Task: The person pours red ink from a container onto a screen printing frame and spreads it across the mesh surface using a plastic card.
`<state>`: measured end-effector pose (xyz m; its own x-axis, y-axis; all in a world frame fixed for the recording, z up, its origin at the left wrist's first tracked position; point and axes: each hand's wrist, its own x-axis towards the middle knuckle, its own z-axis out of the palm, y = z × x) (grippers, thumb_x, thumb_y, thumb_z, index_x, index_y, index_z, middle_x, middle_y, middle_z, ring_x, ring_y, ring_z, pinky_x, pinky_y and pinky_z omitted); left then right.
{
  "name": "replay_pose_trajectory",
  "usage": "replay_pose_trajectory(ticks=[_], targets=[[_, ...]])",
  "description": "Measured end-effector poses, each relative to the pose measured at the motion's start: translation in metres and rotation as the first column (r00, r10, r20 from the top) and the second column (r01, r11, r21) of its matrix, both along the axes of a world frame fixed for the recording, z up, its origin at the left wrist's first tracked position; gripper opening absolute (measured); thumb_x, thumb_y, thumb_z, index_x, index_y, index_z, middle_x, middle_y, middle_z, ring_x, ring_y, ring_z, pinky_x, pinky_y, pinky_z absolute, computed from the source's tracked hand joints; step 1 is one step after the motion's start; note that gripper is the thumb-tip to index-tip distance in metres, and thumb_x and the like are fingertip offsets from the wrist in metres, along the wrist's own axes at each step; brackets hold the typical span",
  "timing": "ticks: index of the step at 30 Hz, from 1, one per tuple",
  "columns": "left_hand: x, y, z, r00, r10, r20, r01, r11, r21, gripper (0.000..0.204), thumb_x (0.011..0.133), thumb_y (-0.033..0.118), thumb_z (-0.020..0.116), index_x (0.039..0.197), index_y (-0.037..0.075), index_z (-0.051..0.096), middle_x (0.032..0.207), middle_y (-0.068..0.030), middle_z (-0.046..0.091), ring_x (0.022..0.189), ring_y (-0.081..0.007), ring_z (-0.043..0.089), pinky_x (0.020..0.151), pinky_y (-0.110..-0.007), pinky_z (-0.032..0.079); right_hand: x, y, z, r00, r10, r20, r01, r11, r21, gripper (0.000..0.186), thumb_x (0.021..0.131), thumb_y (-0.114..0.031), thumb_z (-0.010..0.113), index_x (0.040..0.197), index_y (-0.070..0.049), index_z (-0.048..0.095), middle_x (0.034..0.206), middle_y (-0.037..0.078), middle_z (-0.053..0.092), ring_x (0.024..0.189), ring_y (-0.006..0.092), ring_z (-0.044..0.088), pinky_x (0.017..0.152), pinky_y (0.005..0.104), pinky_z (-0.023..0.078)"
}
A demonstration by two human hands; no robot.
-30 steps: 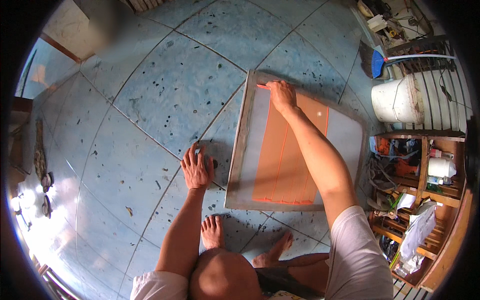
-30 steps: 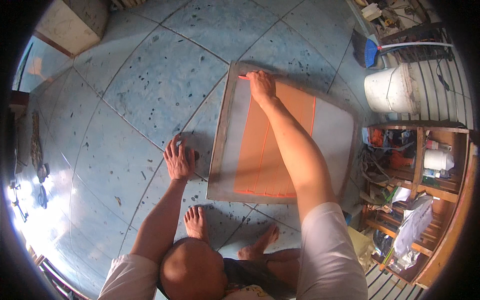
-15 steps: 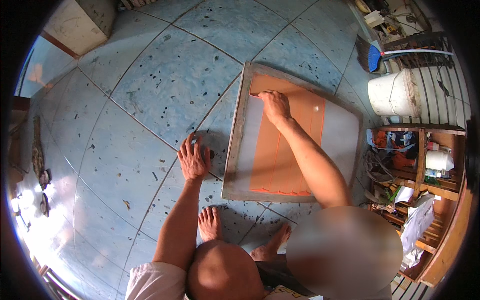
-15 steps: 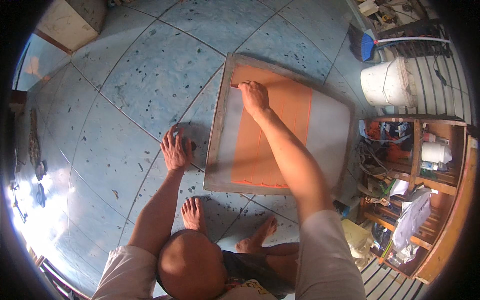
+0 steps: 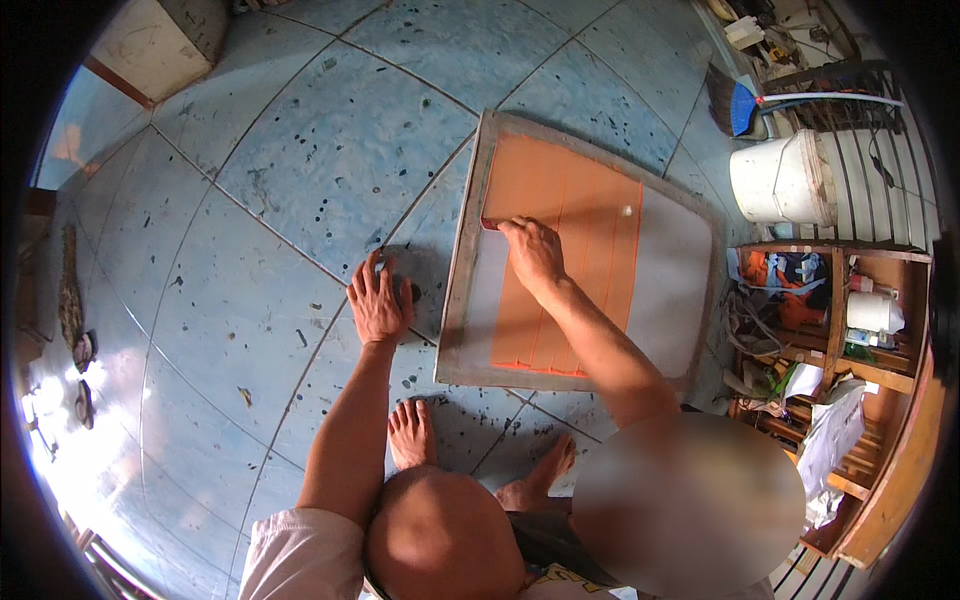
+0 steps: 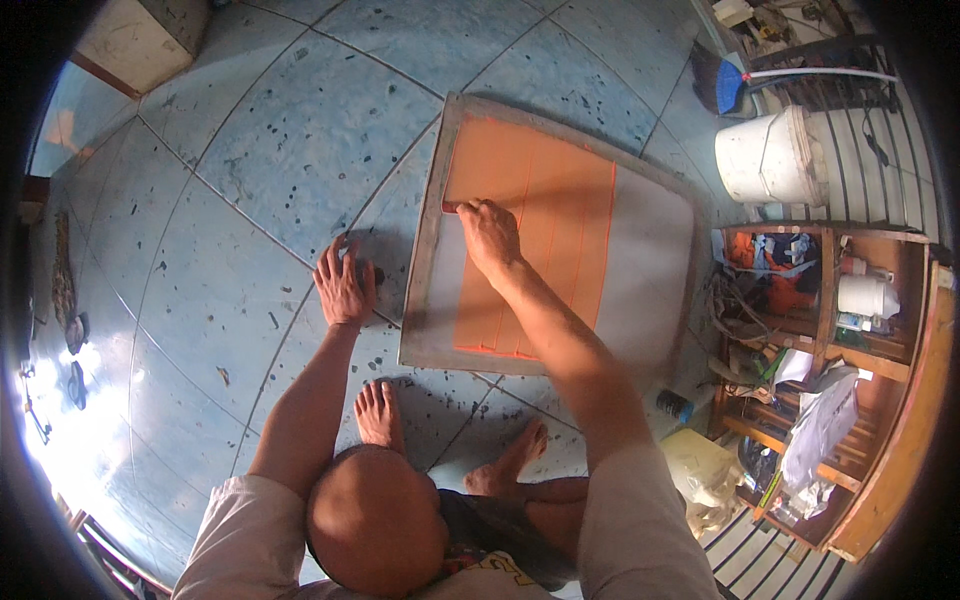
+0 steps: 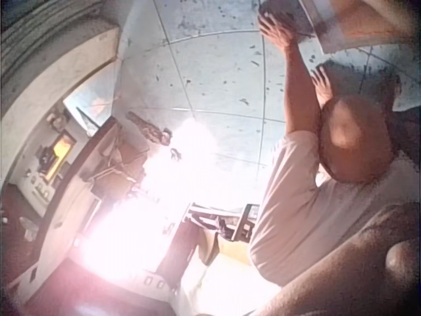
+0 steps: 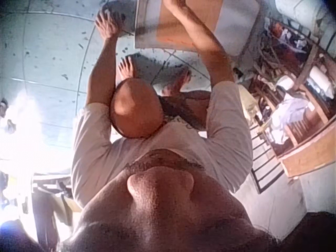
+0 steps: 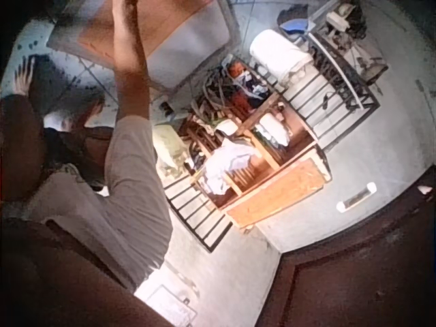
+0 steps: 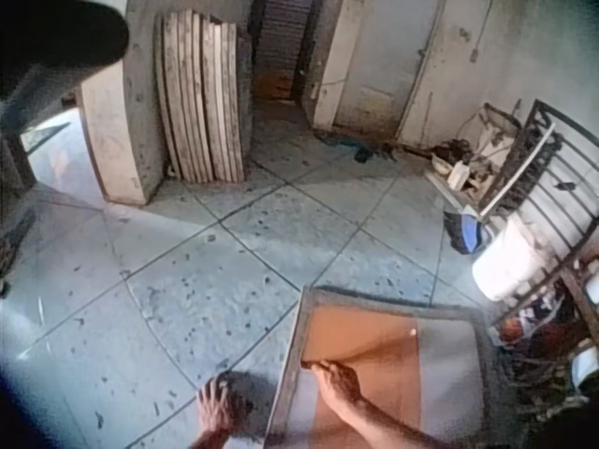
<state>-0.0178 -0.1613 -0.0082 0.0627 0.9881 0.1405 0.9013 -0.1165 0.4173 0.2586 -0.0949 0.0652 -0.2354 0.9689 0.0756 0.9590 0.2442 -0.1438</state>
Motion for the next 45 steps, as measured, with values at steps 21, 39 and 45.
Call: replay_pose_trajectory(ticks=[21, 39, 45], targets=[[0.002, 0.000, 0.003, 1.000, -0.012, -0.005, 0.012, 0.999, 0.045, 0.046, 0.098, 0.030, 0.063, 0.141, 0.014, 0.055, 0.153, -0.0098, 0.046, 0.138, -0.0341, 0.043, 0.109, -0.051, 0.036, -0.024, -0.102, -0.008, 0.999, 0.048, -0.004, -0.048, 0.999, 0.008, 0.015, 0.085, -0.010, 0.067, 0.099, -0.006, 0.069, 0.090, 0.007, 0.065, 0.092, 0.0233, 0.069, 0.073, 0.0356, 0.059], [0.003, 0.000, -0.002, 0.999, 0.002, -0.044, 0.002, 0.996, 0.086, 0.044, 0.099, 0.032, 0.060, 0.141, 0.015, 0.056, 0.152, -0.0086, 0.047, 0.138, -0.0333, 0.043, 0.109, -0.051, 0.035, -0.060, -0.215, -0.013, 0.993, 0.114, -0.003, -0.114, 0.986, -0.119, 0.037, 0.080, -0.014, 0.070, 0.113, 0.001, 0.067, 0.115, 0.017, 0.063, 0.105, 0.0317, 0.065, 0.078, 0.0379, 0.060], [0.002, -0.001, -0.006, 0.998, 0.010, -0.063, -0.004, 0.996, 0.092, 0.045, 0.100, 0.033, 0.059, 0.141, 0.016, 0.055, 0.152, -0.0081, 0.047, 0.138, -0.0325, 0.044, 0.108, -0.051, 0.035, -0.062, -0.242, -0.015, 0.980, 0.197, 0.028, -0.194, 0.978, -0.080, 0.038, 0.082, -0.018, 0.069, 0.115, 0.003, 0.067, 0.115, 0.017, 0.062, 0.110, 0.0312, 0.064, 0.085, 0.0374, 0.059]])
